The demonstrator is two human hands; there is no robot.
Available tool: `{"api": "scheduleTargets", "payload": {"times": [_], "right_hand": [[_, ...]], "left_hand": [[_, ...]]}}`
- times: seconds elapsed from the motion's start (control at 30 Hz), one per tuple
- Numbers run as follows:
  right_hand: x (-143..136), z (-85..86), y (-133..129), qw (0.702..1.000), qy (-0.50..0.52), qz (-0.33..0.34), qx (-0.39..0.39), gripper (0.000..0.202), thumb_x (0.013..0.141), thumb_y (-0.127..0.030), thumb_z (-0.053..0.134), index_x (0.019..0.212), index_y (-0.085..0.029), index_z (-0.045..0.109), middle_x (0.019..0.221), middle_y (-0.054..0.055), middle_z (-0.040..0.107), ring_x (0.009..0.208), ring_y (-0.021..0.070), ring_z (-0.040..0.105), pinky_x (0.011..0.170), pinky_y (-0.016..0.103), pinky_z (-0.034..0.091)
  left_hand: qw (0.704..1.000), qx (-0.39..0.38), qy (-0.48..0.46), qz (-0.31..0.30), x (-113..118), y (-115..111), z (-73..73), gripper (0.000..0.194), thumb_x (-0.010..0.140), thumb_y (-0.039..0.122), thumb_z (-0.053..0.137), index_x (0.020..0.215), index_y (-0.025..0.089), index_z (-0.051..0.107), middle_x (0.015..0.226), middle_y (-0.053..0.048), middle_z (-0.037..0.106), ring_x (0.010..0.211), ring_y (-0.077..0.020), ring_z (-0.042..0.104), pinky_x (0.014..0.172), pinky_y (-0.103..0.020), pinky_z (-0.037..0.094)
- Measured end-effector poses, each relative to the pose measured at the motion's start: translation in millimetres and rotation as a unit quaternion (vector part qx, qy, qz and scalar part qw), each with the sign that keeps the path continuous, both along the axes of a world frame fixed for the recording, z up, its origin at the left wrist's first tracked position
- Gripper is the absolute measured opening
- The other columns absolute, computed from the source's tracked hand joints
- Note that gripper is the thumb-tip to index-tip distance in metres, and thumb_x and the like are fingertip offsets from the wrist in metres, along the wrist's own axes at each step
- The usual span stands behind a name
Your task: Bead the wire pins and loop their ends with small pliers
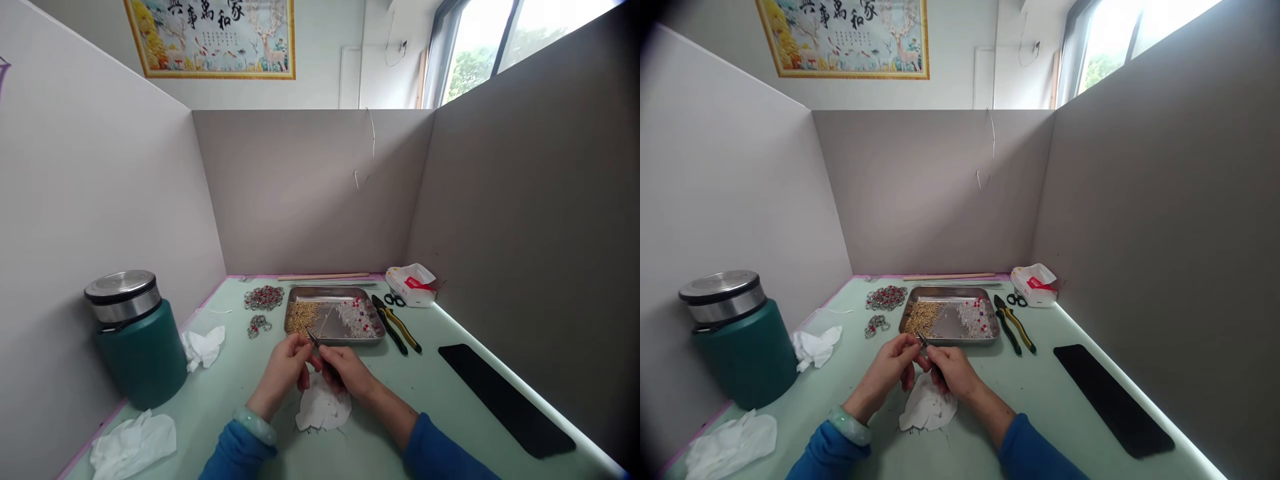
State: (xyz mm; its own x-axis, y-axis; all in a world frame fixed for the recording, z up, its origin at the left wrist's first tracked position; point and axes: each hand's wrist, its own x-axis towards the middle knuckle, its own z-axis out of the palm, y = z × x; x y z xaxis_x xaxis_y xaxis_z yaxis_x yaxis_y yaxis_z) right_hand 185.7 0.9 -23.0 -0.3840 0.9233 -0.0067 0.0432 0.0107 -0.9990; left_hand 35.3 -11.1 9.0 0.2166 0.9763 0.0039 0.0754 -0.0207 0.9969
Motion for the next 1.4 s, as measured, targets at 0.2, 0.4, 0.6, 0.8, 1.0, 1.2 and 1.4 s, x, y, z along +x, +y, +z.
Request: {"api": "scheduleTargets", "payload": {"times": [0.2, 0.4, 0.6, 0.8, 1.0, 1.2, 1.4], "right_hand": [[0.9, 1.2, -1.5, 1.0, 0.005, 0.009, -0.017, 0.048, 0.081, -0.059, 0.041, 0.065, -0.015, 0.052, 0.046, -0.003, 0.048, 0.033, 0.0069, 0.038, 0.033, 0.02, 0.023], [-0.1, 2.6, -2.2, 1.0, 0.008, 0.006, -0.02, 0.05, 0.078, -0.06, 0.043, 0.067, -0.013, 0.056, 0.045, -0.003, 0.047, 0.033, 0.0071, 0.038, 0.034, 0.02, 0.025], [1.3, 5.3, -4.1, 0.998, 0.027, 0.033, -0.043, 0.048, 0.082, -0.057, 0.039, 0.069, -0.013, 0.056, 0.049, 0.0, 0.053, 0.034, 0.008, 0.042, 0.033, 0.02, 0.026], [4.0, 7.9, -6.0, 0.984, 0.087, 0.103, -0.117, 0.051, 0.084, -0.057, 0.036, 0.071, -0.013, 0.057, 0.051, 0.001, 0.055, 0.035, 0.0083, 0.044, 0.033, 0.019, 0.029], [4.2, 7.2, -5.0, 0.984, 0.078, 0.102, -0.125, 0.051, 0.083, -0.058, 0.037, 0.072, -0.012, 0.057, 0.051, 0.002, 0.055, 0.036, 0.0085, 0.045, 0.033, 0.019, 0.029], [1.8, 7.5, -5.9, 0.992, 0.045, 0.067, -0.096, 0.05, 0.082, -0.059, 0.039, 0.072, -0.013, 0.056, 0.049, 0.0, 0.052, 0.035, 0.0078, 0.042, 0.033, 0.019, 0.028], [1.3, 6.0, -5.3, 0.998, 0.021, 0.038, -0.046, 0.051, 0.079, -0.06, 0.041, 0.069, -0.013, 0.056, 0.047, -0.002, 0.05, 0.035, 0.007, 0.041, 0.034, 0.019, 0.028]], "left_hand": [[1.0, 0.023, 0.0, 0.001, -1.5, -1.8, -0.3, 0.021, 0.081, 0.039, 0.048, 0.079, 0.018, 0.045, 0.059, 0.001, 0.063, 0.031, -0.006, 0.043, 0.032, -0.017, 0.029], [0.999, 0.035, 0.01, 0.005, -2.6, 0.5, -3.4, 0.021, 0.078, 0.037, 0.054, 0.076, 0.017, 0.047, 0.057, 0.002, 0.062, 0.029, -0.0037, 0.037, 0.03, -0.016, 0.022], [0.999, 0.031, -0.011, -0.008, -3.4, -0.4, -2.7, 0.021, 0.079, 0.036, 0.053, 0.077, 0.016, 0.049, 0.057, 0.001, 0.062, 0.03, -0.0037, 0.038, 0.031, -0.016, 0.022], [0.999, 0.015, -0.039, -0.035, -4.4, -3.1, -0.1, 0.021, 0.081, 0.037, 0.05, 0.078, 0.016, 0.048, 0.059, 0.0, 0.063, 0.032, -0.0049, 0.041, 0.032, -0.017, 0.025], [0.999, 0.015, -0.028, -0.026, -4.5, -4.3, 2.8, 0.022, 0.08, 0.036, 0.052, 0.075, 0.016, 0.048, 0.058, 0.0, 0.062, 0.032, -0.0033, 0.036, 0.032, -0.017, 0.021], [1.0, 0.026, 0.012, 0.005, -4.1, -4.1, 2.4, 0.02, 0.078, 0.035, 0.053, 0.075, 0.015, 0.05, 0.055, 0.002, 0.061, 0.03, -0.0025, 0.033, 0.031, -0.016, 0.018], [0.996, 0.049, 0.057, 0.04, -2.0, -3.3, 1.8, 0.018, 0.076, 0.033, 0.055, 0.074, 0.015, 0.053, 0.052, 0.003, 0.059, 0.027, -0.0029, 0.034, 0.029, -0.016, 0.021]]}}
